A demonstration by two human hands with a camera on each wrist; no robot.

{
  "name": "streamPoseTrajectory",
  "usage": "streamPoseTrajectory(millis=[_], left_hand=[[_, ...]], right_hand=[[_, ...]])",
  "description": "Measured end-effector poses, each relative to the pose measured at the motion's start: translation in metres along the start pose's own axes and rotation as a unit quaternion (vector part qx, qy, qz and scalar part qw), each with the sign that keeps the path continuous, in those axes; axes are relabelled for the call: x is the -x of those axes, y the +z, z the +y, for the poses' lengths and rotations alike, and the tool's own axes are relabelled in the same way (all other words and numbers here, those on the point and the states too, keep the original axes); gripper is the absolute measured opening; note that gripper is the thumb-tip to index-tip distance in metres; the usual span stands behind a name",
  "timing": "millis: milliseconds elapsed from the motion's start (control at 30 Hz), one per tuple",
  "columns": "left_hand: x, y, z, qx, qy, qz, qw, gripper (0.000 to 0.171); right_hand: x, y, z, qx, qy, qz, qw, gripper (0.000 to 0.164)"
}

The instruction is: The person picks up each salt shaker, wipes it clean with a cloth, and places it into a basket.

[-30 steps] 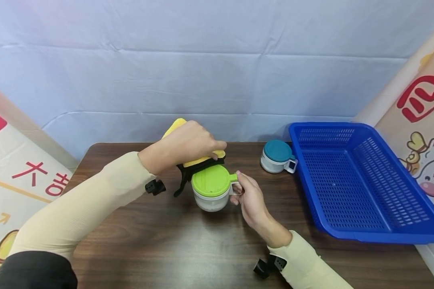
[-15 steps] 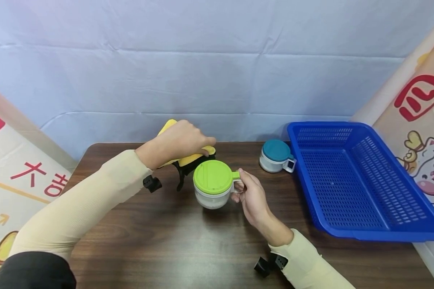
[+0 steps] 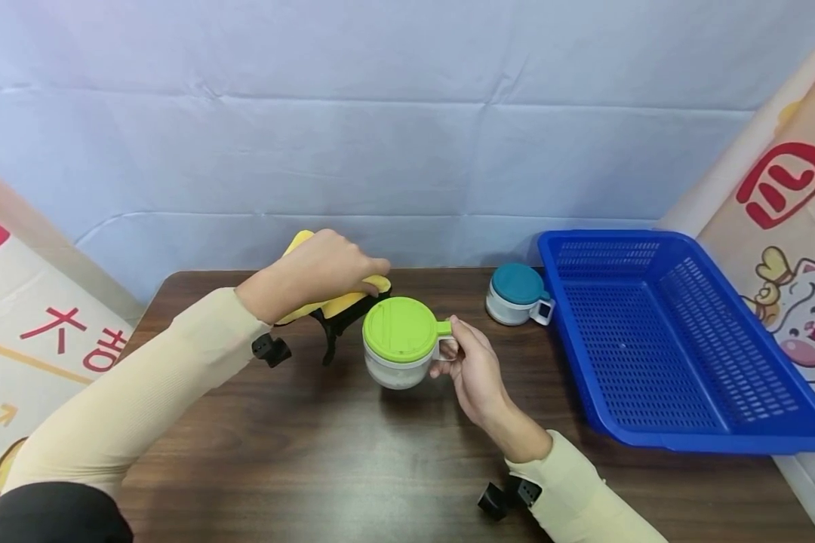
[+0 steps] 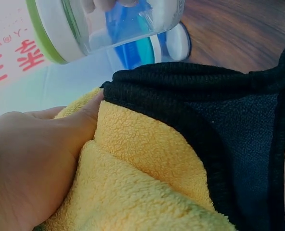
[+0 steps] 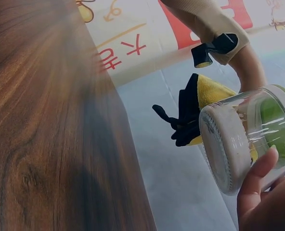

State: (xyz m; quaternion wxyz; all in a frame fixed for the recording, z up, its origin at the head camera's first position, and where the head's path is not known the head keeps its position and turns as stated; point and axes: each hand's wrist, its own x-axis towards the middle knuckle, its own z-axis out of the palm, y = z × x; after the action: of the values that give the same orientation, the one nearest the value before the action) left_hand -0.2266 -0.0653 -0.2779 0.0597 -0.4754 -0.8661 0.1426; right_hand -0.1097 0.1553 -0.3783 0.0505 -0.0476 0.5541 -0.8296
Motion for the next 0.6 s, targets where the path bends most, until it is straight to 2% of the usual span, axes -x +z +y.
streamPoseTrajectory(millis=[333,600], left_hand=[[0.012,0.005,-0.001,0.017,-0.001,0.023,0.9996,0.027],[0.027,0.008,-0.003,0.023,0.006,0.048,0.9986,0.025]], right_hand=[[0.000,-0.003,0.000,-0.018,-0.002,-0.005,1.000,0.042],[-0.001,-0.004,0.000,-0.025,0.002,0.001,1.000,0.041]])
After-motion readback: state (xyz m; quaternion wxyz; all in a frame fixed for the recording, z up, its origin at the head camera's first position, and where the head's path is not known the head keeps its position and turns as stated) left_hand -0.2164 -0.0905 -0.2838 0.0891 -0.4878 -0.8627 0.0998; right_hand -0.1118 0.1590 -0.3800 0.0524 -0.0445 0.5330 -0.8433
